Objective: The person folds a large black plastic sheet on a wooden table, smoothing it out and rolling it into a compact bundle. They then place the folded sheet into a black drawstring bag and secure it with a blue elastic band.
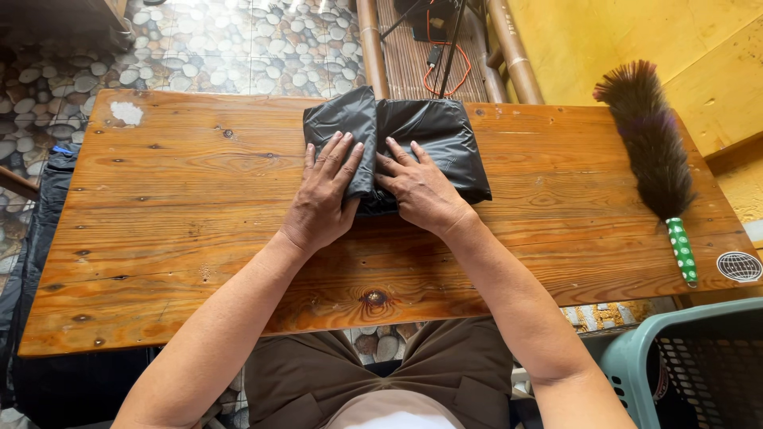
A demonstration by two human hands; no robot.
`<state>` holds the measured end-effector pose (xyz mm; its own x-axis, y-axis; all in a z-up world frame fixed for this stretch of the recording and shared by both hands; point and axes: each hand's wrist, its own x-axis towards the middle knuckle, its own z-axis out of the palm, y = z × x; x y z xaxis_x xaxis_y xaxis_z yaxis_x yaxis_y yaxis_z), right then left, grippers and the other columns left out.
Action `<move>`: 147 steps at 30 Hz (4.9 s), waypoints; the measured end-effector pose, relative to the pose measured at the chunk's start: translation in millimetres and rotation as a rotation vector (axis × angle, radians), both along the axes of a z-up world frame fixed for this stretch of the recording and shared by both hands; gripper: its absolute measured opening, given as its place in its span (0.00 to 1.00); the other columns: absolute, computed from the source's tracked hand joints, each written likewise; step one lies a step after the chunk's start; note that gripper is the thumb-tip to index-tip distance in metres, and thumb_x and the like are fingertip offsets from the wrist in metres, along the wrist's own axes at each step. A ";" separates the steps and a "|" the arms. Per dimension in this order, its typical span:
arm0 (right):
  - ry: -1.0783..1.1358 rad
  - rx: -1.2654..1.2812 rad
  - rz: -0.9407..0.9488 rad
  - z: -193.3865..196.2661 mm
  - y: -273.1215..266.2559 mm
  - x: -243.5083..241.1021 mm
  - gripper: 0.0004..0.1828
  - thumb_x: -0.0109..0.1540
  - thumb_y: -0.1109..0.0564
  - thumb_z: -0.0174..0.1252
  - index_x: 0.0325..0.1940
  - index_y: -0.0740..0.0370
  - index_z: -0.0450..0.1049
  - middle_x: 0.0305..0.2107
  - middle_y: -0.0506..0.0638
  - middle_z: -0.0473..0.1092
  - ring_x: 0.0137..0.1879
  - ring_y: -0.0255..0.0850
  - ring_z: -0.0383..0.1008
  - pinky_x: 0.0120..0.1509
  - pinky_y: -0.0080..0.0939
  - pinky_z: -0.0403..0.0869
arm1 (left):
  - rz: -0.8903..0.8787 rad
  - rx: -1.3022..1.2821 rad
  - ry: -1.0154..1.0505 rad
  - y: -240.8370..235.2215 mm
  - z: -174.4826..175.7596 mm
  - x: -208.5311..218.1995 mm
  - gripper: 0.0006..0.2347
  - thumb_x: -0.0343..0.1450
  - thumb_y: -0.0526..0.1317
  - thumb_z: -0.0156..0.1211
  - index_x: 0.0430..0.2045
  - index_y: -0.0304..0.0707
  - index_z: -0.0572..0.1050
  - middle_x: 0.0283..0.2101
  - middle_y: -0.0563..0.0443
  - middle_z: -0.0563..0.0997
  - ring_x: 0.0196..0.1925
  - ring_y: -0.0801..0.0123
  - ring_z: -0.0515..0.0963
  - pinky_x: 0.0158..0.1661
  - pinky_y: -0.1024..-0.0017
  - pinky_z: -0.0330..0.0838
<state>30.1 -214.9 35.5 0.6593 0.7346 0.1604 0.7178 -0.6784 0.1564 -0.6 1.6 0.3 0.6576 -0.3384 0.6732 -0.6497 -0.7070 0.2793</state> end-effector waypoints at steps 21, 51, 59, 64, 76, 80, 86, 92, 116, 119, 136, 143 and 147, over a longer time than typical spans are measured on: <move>0.140 0.292 0.035 -15.6 -13.7 3.8 0.39 0.48 0.59 0.67 0.64 0.64 0.70 0.73 0.57 0.57 0.82 0.55 0.45 0.83 0.59 0.44 | 0.105 0.331 -0.002 -7.0 -0.3 -1.7 0.38 0.58 0.50 0.72 0.65 0.38 0.69 0.69 0.31 0.67 0.76 0.44 0.60 0.69 0.31 0.42; 0.013 0.179 -0.179 -20.3 -4.7 37.5 0.28 0.73 0.42 0.37 0.74 0.50 0.65 0.74 0.52 0.58 0.81 0.52 0.48 0.80 0.68 0.42 | 0.015 0.144 0.437 6.9 32.7 18.4 0.35 0.63 0.56 0.56 0.70 0.55 0.61 0.74 0.41 0.61 0.79 0.51 0.51 0.68 0.29 0.40; 0.253 0.350 -0.165 -28.1 -12.4 39.8 0.31 0.72 0.43 0.35 0.81 0.45 0.51 0.78 0.48 0.49 0.83 0.48 0.40 0.82 0.67 0.35 | 0.079 0.251 0.347 8.0 16.7 22.2 0.33 0.67 0.62 0.47 0.70 0.58 0.63 0.74 0.42 0.62 0.79 0.53 0.52 0.70 0.33 0.31; 0.186 0.334 -0.173 -13.6 1.4 29.2 0.42 0.71 0.28 0.31 0.83 0.53 0.43 0.75 0.62 0.50 0.82 0.58 0.44 0.80 0.71 0.36 | 0.079 0.244 0.352 6.4 18.5 24.4 0.33 0.66 0.61 0.48 0.70 0.56 0.65 0.74 0.41 0.62 0.78 0.51 0.54 0.70 0.35 0.35; 0.125 0.178 -0.189 -12.4 9.1 24.5 0.39 0.72 0.29 0.28 0.82 0.50 0.49 0.74 0.66 0.51 0.81 0.59 0.44 0.80 0.73 0.37 | 0.065 0.386 0.451 8.5 18.2 50.7 0.28 0.67 0.65 0.47 0.61 0.64 0.72 0.76 0.48 0.58 0.80 0.56 0.49 0.70 0.38 0.40; 0.168 0.197 -0.210 -14.8 8.1 26.9 0.35 0.74 0.35 0.24 0.81 0.49 0.50 0.75 0.63 0.51 0.82 0.57 0.43 0.80 0.72 0.35 | 0.073 0.406 0.379 -11.8 2.0 70.3 0.18 0.77 0.54 0.38 0.54 0.56 0.75 0.73 0.51 0.65 0.78 0.59 0.57 0.70 0.45 0.47; 0.276 0.356 -0.192 -22.9 0.0 32.7 0.35 0.75 0.38 0.25 0.82 0.59 0.44 0.76 0.60 0.49 0.82 0.53 0.42 0.82 0.66 0.32 | 0.125 0.520 0.516 -28.5 27.1 53.6 0.30 0.75 0.61 0.25 0.72 0.51 0.60 0.75 0.45 0.61 0.79 0.55 0.51 0.71 0.41 0.40; 0.349 0.476 -0.170 -15.7 -2.5 31.6 0.38 0.74 0.33 0.24 0.82 0.56 0.46 0.76 0.58 0.49 0.82 0.53 0.41 0.82 0.65 0.30 | 0.155 0.596 0.530 -33.9 37.0 48.9 0.37 0.71 0.69 0.36 0.71 0.47 0.61 0.75 0.44 0.60 0.79 0.54 0.52 0.72 0.39 0.36; 0.399 0.610 -0.708 11.3 -42.4 34.1 0.51 0.65 0.17 0.37 0.83 0.46 0.42 0.76 0.67 0.45 0.81 0.61 0.44 0.81 0.71 0.44 | 0.196 0.611 0.532 -37.5 32.5 48.7 0.38 0.71 0.71 0.32 0.72 0.48 0.60 0.75 0.46 0.62 0.79 0.56 0.53 0.73 0.41 0.33; 0.381 0.570 -0.932 5.7 -69.0 39.0 0.54 0.62 0.16 0.43 0.81 0.52 0.49 0.66 0.65 0.60 0.72 0.64 0.63 0.71 0.70 0.63 | 0.189 0.588 0.537 -37.2 41.0 42.8 0.38 0.72 0.71 0.31 0.72 0.47 0.61 0.75 0.45 0.62 0.79 0.56 0.53 0.73 0.42 0.33; 0.989 2.289 -0.809 -8.1 -47.2 -36.6 0.12 0.58 0.56 0.70 0.45 0.55 0.79 0.40 0.50 0.78 0.46 0.41 0.80 0.53 0.44 0.81 | 0.189 0.501 0.502 -34.0 31.8 42.5 0.39 0.70 0.69 0.35 0.74 0.48 0.54 0.74 0.43 0.63 0.79 0.54 0.54 0.72 0.40 0.32; 0.926 2.175 -0.856 11.7 -5.7 -52.8 0.35 0.56 0.58 0.73 0.65 0.64 0.70 0.56 0.56 0.73 0.58 0.44 0.73 0.68 0.49 0.72 | 0.175 0.501 0.492 -34.5 30.3 43.8 0.35 0.71 0.68 0.33 0.73 0.57 0.58 0.73 0.42 0.64 0.79 0.51 0.53 0.71 0.38 0.33; 0.630 1.899 -0.717 24.2 25.9 -56.5 0.34 0.53 0.60 0.77 0.60 0.61 0.72 0.50 0.51 0.73 0.57 0.39 0.72 0.67 0.47 0.73 | 0.170 0.488 0.511 -34.5 29.5 44.4 0.34 0.71 0.67 0.31 0.72 0.57 0.59 0.74 0.42 0.63 0.79 0.51 0.53 0.72 0.39 0.33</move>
